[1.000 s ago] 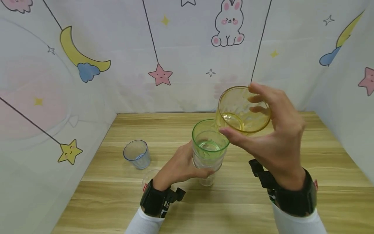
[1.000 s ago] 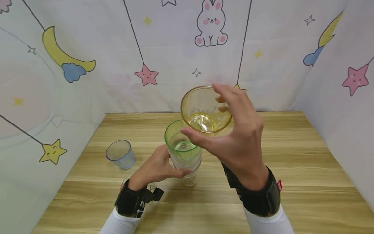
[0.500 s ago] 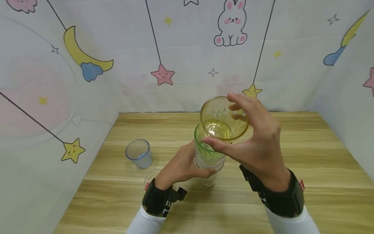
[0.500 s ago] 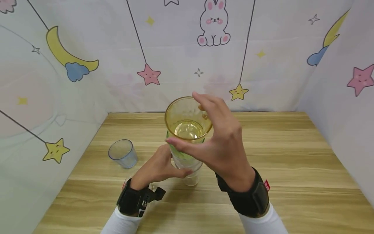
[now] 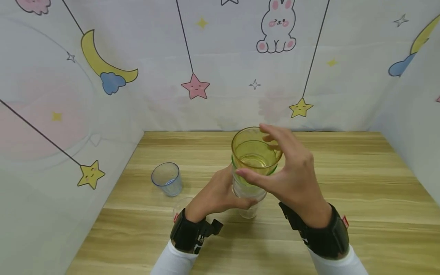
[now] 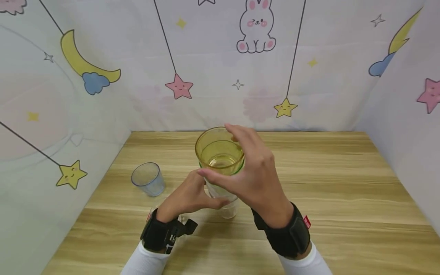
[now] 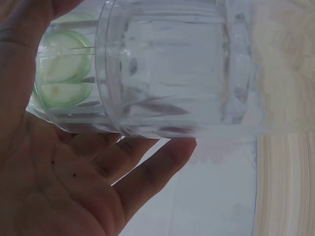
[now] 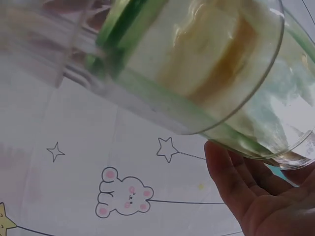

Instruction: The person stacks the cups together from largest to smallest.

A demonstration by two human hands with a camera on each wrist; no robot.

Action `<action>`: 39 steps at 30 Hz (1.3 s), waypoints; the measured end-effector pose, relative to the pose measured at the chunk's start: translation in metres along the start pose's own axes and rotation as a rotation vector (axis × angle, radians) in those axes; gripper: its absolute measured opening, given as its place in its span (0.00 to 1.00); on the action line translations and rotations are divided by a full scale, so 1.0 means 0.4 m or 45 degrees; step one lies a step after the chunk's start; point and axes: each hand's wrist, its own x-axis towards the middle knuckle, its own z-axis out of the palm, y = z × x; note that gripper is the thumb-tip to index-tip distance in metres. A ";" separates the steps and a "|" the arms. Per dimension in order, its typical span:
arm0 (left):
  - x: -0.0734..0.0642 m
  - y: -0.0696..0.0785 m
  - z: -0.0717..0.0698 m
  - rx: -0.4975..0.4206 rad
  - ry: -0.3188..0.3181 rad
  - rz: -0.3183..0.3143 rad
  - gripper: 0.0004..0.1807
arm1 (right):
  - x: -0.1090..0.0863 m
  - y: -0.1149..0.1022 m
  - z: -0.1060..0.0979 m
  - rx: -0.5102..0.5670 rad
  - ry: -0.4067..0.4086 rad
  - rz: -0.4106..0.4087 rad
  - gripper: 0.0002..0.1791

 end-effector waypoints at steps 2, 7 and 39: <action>0.003 0.001 0.001 0.004 -0.001 0.000 0.40 | -0.011 0.005 0.007 0.025 -0.002 0.054 0.52; 0.006 0.003 0.002 0.014 0.004 0.003 0.43 | -0.027 0.014 0.011 0.099 -0.007 0.137 0.57; 0.000 0.007 -0.006 0.020 -0.024 -0.041 0.42 | -0.096 0.071 0.037 0.345 -0.232 0.341 0.48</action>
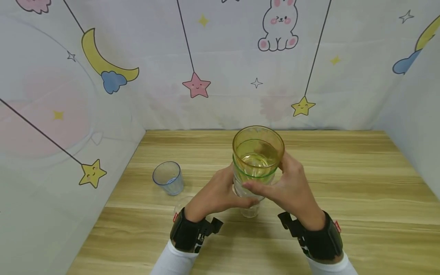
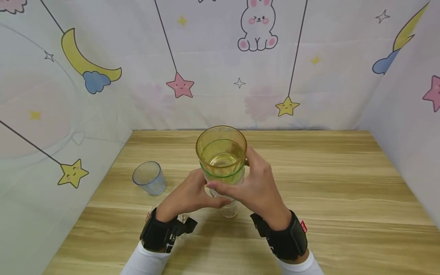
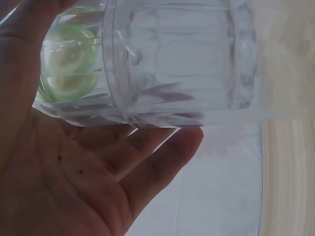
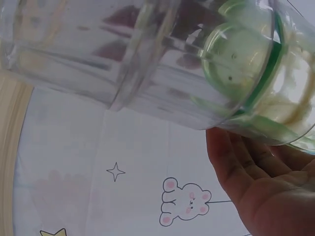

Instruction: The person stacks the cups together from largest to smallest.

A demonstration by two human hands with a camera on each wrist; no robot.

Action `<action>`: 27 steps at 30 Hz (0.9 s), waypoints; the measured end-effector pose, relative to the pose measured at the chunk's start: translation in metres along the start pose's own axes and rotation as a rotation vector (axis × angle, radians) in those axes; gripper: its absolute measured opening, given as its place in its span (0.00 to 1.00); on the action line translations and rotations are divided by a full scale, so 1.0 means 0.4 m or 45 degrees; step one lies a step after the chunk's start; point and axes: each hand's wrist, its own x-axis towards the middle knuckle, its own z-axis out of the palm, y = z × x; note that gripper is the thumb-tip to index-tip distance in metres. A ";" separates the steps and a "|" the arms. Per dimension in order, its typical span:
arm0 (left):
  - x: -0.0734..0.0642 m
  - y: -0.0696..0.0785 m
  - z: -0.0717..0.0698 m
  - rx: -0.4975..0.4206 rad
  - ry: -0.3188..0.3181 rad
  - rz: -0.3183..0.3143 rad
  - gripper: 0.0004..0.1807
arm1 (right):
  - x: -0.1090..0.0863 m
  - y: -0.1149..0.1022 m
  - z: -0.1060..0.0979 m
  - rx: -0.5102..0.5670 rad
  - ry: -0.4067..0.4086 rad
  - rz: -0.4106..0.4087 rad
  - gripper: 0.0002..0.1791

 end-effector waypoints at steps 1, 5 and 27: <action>0.000 0.001 0.000 -0.004 -0.003 -0.006 0.42 | -0.001 0.004 -0.001 0.003 -0.020 0.013 0.47; -0.003 0.004 -0.003 0.000 -0.004 -0.019 0.44 | -0.006 0.019 -0.004 -0.015 -0.143 0.141 0.44; -0.017 0.005 -0.032 0.012 -0.060 -0.084 0.39 | -0.010 0.049 -0.019 -0.098 -0.413 0.260 0.44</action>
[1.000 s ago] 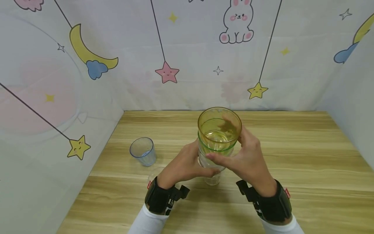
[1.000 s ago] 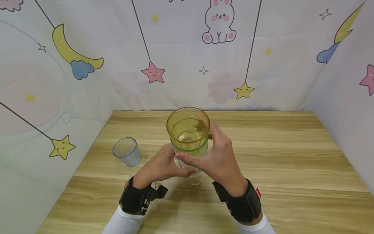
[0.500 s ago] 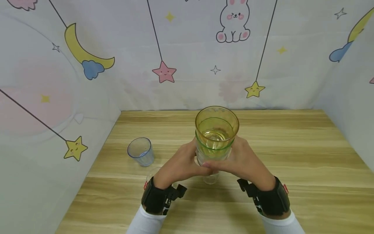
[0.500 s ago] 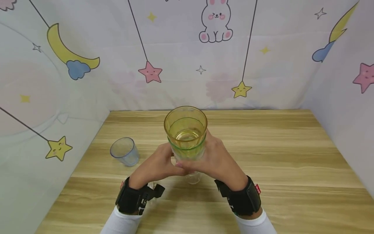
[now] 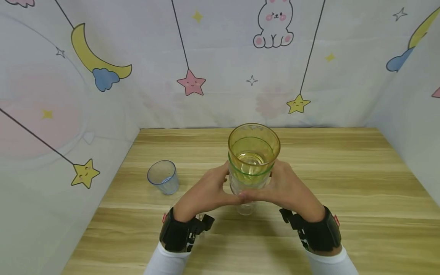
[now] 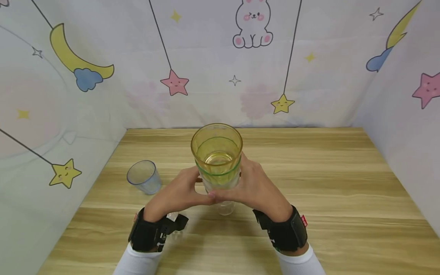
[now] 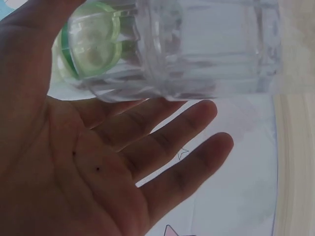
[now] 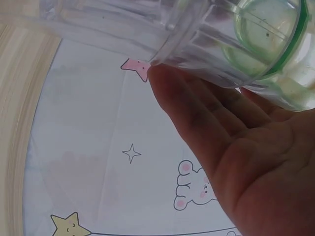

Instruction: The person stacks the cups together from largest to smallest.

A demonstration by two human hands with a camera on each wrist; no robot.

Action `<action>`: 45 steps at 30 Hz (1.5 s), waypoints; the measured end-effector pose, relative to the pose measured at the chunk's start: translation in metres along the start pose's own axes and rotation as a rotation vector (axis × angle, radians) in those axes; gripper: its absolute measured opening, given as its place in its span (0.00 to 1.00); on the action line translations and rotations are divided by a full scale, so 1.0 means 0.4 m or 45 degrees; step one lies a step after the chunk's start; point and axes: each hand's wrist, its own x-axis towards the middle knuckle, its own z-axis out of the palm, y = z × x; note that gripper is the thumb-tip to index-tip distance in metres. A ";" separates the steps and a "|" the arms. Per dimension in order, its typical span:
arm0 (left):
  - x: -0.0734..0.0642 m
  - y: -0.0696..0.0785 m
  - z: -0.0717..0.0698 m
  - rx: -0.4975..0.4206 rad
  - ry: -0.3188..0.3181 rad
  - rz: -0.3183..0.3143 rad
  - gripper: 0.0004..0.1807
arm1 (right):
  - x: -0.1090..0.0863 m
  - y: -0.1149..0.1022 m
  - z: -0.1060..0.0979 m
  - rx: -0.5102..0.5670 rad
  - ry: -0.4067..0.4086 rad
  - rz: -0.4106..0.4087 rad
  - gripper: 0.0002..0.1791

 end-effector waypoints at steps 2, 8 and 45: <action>-0.003 0.003 -0.005 0.023 0.001 -0.023 0.39 | 0.000 0.001 -0.001 -0.008 -0.008 0.006 0.45; -0.016 0.011 -0.023 0.110 0.036 -0.123 0.42 | 0.001 0.002 -0.002 -0.026 -0.023 0.020 0.47; -0.078 -0.009 -0.126 0.455 0.291 -0.305 0.51 | 0.006 0.010 -0.003 0.001 -0.033 0.006 0.44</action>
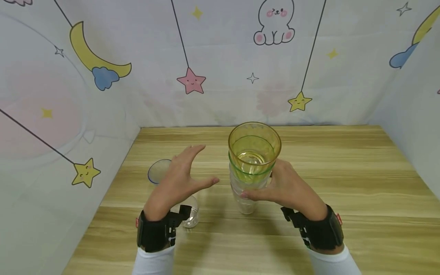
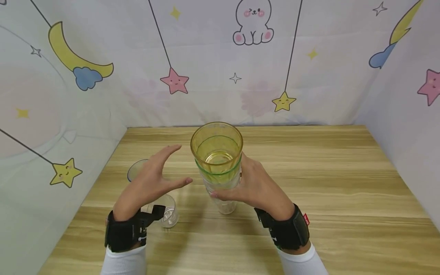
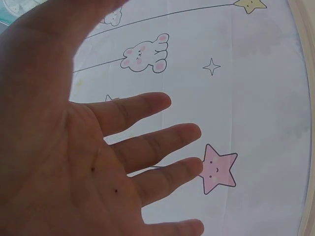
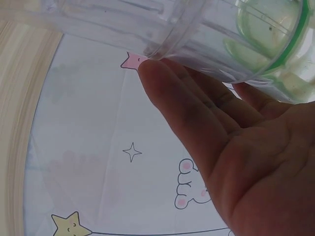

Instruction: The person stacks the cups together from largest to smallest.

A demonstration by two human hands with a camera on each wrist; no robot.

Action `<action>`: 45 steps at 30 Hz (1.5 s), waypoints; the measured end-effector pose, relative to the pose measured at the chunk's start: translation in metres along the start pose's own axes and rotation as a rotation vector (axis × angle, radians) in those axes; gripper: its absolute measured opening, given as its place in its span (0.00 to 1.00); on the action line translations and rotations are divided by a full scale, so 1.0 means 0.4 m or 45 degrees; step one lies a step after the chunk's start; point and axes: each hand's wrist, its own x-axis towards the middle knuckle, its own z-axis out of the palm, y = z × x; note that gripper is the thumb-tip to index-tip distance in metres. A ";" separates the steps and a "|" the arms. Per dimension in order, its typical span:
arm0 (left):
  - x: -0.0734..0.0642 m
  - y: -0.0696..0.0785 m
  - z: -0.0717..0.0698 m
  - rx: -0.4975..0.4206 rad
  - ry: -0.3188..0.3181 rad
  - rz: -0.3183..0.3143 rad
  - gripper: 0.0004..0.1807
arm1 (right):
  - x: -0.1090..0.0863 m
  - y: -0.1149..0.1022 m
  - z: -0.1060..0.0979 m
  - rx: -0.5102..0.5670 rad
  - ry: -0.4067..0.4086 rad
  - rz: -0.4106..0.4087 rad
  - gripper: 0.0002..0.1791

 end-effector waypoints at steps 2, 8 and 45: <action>0.000 -0.006 -0.002 0.018 0.024 -0.001 0.50 | 0.000 -0.001 0.000 -0.003 -0.002 0.001 0.44; -0.001 -0.024 -0.010 0.050 0.066 -0.031 0.49 | 0.000 -0.001 0.000 -0.011 -0.004 0.004 0.44; -0.028 -0.099 -0.068 0.137 0.148 -0.269 0.50 | 0.001 0.003 -0.001 -0.011 -0.021 0.005 0.44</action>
